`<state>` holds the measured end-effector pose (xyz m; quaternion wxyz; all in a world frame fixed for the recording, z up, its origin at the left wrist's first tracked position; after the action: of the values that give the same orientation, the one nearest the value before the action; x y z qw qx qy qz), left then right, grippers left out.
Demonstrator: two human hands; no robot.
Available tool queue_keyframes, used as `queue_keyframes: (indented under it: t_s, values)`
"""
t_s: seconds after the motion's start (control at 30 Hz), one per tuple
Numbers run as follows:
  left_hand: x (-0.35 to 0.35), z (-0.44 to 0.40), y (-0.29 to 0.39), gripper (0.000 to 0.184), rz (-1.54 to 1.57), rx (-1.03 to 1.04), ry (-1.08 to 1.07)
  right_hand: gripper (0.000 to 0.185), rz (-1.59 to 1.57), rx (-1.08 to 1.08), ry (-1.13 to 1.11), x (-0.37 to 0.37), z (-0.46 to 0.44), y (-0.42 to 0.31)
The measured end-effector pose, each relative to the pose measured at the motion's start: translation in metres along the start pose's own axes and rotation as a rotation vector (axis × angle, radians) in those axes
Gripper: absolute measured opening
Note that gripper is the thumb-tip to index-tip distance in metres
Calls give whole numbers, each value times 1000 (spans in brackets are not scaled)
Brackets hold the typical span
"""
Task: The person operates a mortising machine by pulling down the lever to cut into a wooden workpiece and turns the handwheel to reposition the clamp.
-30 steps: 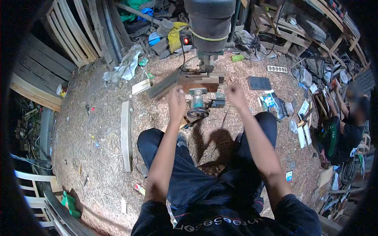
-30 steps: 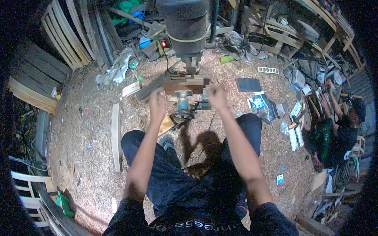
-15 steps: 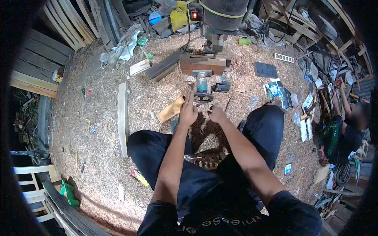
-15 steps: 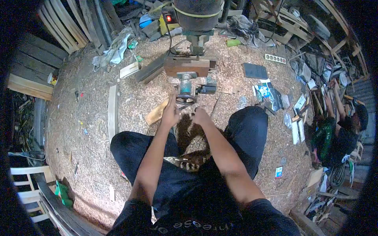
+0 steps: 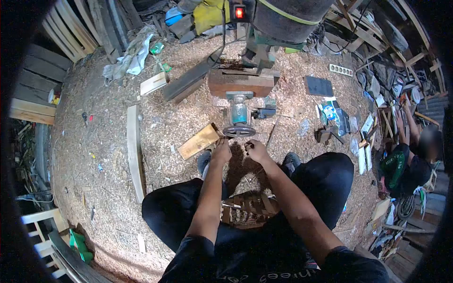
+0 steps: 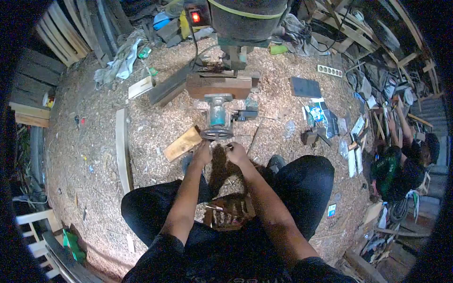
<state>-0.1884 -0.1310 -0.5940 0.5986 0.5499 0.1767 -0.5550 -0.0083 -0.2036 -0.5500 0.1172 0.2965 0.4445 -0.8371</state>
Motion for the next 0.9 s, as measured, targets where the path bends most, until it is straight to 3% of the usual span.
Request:
queue_keyframes:
  t_s: [0.07,0.17,0.2,0.33,0.4,0.5,0.53,0.6,0.67,0.9]
  values:
    - [-1,-9,3,63,-89,-37,-132,26,-21,22,-14,-11,9,-11]
    - [-3,-17,5,56,-295,-27,-169,25,-56,10,-30,-14,7,-13]
    - [-3,-25,4,48,-327,-43,-213,25,-74,53,-53,-14,7,-12]
    - [-17,-21,2,35,-108,-93,-189,25,-24,-83,39,-3,-1,4]
    - [-30,-23,9,32,-110,-68,-250,26,1,-79,14,-5,-1,5]
    - [-4,-37,-16,39,-160,145,-265,31,24,-78,20,-16,3,-1]
    - [-23,-29,-1,36,-61,-34,-224,35,13,-58,2,-19,0,-1]
    - [-20,-26,-5,39,-43,11,-117,40,7,11,-17,-28,-1,-10]
    - [-35,-20,-2,43,-2,-28,-66,40,-73,-60,20,-16,-15,15]
    - [-61,6,27,32,189,-34,222,37,-59,-21,56,-36,-7,11]
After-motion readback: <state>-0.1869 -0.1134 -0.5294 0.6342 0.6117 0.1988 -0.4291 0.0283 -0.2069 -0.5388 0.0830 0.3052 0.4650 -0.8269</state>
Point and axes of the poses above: each hand's wrist, its own z-axis away from the middle knuckle, its own x-axis out of the palm, y = z × x, the point moved 1 cm from there along -z, towards the middle knuckle, and after that the axes turned 7 degrees about y, right-handed, at the moved point
